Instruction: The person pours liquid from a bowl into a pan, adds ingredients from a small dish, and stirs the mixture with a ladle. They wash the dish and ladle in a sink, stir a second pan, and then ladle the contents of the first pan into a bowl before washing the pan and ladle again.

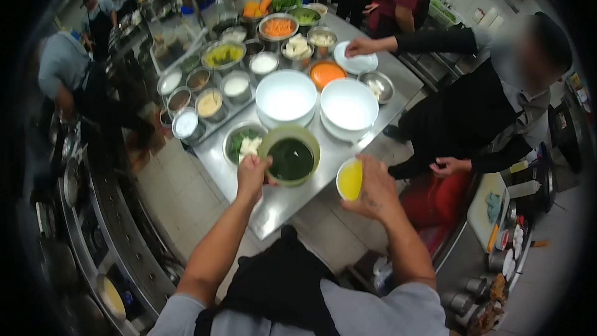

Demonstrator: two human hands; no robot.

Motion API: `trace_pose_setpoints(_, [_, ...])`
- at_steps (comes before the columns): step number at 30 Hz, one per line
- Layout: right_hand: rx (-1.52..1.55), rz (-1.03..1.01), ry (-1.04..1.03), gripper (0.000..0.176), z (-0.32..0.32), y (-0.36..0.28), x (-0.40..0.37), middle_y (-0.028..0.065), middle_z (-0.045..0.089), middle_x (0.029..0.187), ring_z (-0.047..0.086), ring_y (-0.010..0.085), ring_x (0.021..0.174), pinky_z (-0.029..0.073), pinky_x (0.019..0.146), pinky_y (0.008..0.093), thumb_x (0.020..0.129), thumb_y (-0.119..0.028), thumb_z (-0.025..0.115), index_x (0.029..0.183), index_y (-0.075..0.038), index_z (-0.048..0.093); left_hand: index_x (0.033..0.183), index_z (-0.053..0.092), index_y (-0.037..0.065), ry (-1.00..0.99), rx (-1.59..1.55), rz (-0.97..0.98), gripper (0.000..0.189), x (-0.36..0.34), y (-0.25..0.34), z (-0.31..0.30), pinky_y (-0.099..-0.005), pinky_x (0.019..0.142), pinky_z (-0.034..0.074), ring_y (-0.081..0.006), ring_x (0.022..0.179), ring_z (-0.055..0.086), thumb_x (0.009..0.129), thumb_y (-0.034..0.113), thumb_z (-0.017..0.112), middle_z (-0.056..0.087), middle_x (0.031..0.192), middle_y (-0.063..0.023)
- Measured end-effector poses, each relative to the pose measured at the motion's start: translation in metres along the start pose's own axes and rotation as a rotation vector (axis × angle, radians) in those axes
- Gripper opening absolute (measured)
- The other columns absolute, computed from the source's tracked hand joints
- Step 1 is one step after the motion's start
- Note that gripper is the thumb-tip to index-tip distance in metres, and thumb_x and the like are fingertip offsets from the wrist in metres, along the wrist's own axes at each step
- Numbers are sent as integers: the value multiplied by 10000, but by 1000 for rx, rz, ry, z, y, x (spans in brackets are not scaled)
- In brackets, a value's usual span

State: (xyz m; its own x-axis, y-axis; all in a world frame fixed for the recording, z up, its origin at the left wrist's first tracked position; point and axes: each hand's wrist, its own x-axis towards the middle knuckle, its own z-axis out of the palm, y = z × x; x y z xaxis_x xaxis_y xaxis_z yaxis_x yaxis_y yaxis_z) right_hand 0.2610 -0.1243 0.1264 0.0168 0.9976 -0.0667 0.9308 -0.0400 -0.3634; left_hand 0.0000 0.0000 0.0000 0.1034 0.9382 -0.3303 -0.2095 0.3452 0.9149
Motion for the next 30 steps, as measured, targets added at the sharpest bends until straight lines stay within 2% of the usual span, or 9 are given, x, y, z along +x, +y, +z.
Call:
trace_pose_setpoints(1, [-7, -19, 19, 941, -19, -13, -2, 142, 473, 1260, 464, 344, 1166, 444, 939, 438, 538, -323, 788, 1342, -66, 370, 761, 382, 82, 13, -23, -71, 446, -13, 21, 5, -304, 353, 501, -178, 399, 554, 792, 323, 757, 505, 599, -87])
trace_pose_setpoints(6, [-64, -201, 19, 911, -39, -91, -12, 159, 492, 1216, 488, 364, 1111, 441, 895, 439, 509, -306, 767, 1297, -42, 396, 1076, 425, 27, -118, 40, -248, 577, -71, 32, -42, -288, 416, 514, -209, 519, 620, 869, 544, 575, 526, 778, -87])
trace_pose_setpoints(10, [-48, -503, 14, 919, -27, -163, -16, 188, 512, 1188, 506, 388, 1104, 428, 919, 437, 489, -289, 774, 1293, -29, 415, 1227, 394, 94, -417, -83, -2, 390, -140, 31, -83, -306, 544, 554, -222, 719, 669, 961, 363, 488, 563, 1003, -126])
trace_pose_setpoints(15, [-22, -896, -87, 925, 22, -297, -47, 185, 515, 1165, 538, 391, 1057, 457, 876, 420, 456, -148, 779, 1289, -8, 401, 1381, 279, 60, -233, -61, 136, 639, -264, 64, -151, -271, 570, 519, -168, 760, 632, 929, 422, 550, 556, 1058, -116])
trace_pose_setpoints(19, [19, -1150, -218, 918, 81, -428, -89, 174, 517, 1175, 533, 376, 1062, 461, 858, 420, 457, -166, 801, 1276, -16, 414, 1411, 185, 60, 66, -181, 305, 679, -344, 54, -243, -272, 534, 512, -154, 743, 610, 932, 382, 542, 557, 1043, -126])
trace_pose_setpoints(25, [135, -1680, -476, 1010, 159, -592, -222, 182, 509, 1232, 503, 388, 1115, 447, 898, 434, 446, -219, 837, 1326, -22, 383, 1421, 211, 73, 844, -262, 255, 602, -522, 39, -350, -257, 415, 466, -147, 627, 600, 852, 61, 409, 572, 1083, -151])
trace_pose_setpoints(27, [185, -1748, -578, 1058, 183, -634, -272, 188, 499, 1255, 504, 379, 1126, 448, 906, 427, 457, -263, 858, 1355, -22, 353, 1334, 352, 25, 1122, -363, 492, 506, -565, 11, -381, -334, 433, 487, -209, 634, 635, 841, 108, 433, 615, 965, -191])
trace_pose_setpoints(29, [235, -1794, -673, 1108, 208, -668, -309, 194, 490, 1278, 506, 370, 1137, 448, 914, 420, 469, -306, 879, 1384, -22, 324, 1329, 361, 19, 1409, -72, 785, 491, -589, -41, -433, -319, 413, 494, -219, 563, 626, 843, 93, 384, 619, 1001, -198])
trace_pose_setpoints(30, [401, -1782, -802, 1140, 225, -680, -324, 197, 478, 1301, 503, 356, 1154, 446, 921, 411, 486, -345, 885, 1404, -20, 293, 1337, 359, 30, 1369, -281, 567, 492, -636, -21, -426, -287, 364, 479, -212, 536, 614, 849, 90, 366, 621, 1001, -195])
